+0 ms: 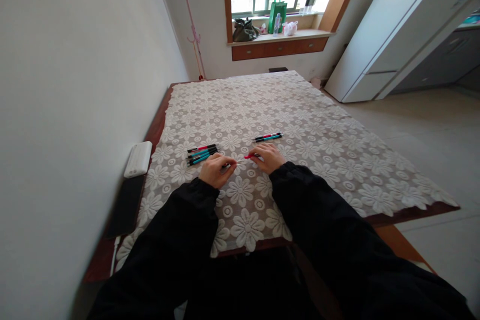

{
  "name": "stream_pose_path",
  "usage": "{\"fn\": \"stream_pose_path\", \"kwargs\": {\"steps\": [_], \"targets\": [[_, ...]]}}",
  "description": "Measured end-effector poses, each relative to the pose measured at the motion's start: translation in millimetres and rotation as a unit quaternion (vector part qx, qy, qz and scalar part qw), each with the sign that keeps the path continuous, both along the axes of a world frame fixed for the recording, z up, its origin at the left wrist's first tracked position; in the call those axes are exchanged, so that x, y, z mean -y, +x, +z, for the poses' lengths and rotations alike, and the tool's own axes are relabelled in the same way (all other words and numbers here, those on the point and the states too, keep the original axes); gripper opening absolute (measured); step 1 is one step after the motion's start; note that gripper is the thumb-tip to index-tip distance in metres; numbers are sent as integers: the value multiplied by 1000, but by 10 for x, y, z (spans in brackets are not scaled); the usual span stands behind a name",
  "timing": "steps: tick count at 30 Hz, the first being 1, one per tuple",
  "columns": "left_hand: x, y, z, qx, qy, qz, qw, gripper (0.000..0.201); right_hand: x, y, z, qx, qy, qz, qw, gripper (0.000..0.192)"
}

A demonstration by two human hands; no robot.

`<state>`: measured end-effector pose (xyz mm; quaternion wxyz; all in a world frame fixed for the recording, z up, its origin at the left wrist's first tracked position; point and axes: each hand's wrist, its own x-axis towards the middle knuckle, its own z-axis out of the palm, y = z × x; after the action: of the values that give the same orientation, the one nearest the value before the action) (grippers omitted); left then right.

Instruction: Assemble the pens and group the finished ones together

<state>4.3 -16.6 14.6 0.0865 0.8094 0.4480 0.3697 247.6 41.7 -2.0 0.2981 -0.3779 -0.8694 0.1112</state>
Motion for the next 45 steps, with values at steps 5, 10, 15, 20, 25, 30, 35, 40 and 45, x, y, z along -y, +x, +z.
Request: {"fn": "stream_pose_path", "kwargs": {"steps": [5, 10, 15, 20, 25, 30, 35, 40, 45], "targets": [[-5, -7, -26, 18, 2, -4, 1000, 12, 149, -121, 92, -39, -2, 83, 996, 8], [3, -7, -23, 22, 5, -9, 1000, 11, 179, -149, 84, -45, -25, 105, 993, 8], [0, -18, -14, 66, 39, 6, 997, 9, 161, -131, 81, -58, -24, 102, 993, 8], [-7, -20, -29, 59, 26, -27, 998, 9, 177, -152, 76, -53, -23, 129, 990, 8], [-15, -29, -64, 61, 0, -34, 998, 14, 215, -189, 81, -84, -57, 149, 984, 10], [-36, -55, -52, 27, 11, 39, 999, 13, 237, -227, 113, -317, -127, 107, 934, 30], [-44, -76, -21, -80, -49, 68, 993, 23, 194, -169, 194, -382, -97, 33, 919, 29], [-38, -93, -36, -129, -86, 113, 981, 28, 152, -140, 180, -366, -128, 33, 921, 27], [-56, -112, -41, -141, -105, 121, 977, 22, 135, -164, 114, -416, -154, 54, 894, 36]]}}
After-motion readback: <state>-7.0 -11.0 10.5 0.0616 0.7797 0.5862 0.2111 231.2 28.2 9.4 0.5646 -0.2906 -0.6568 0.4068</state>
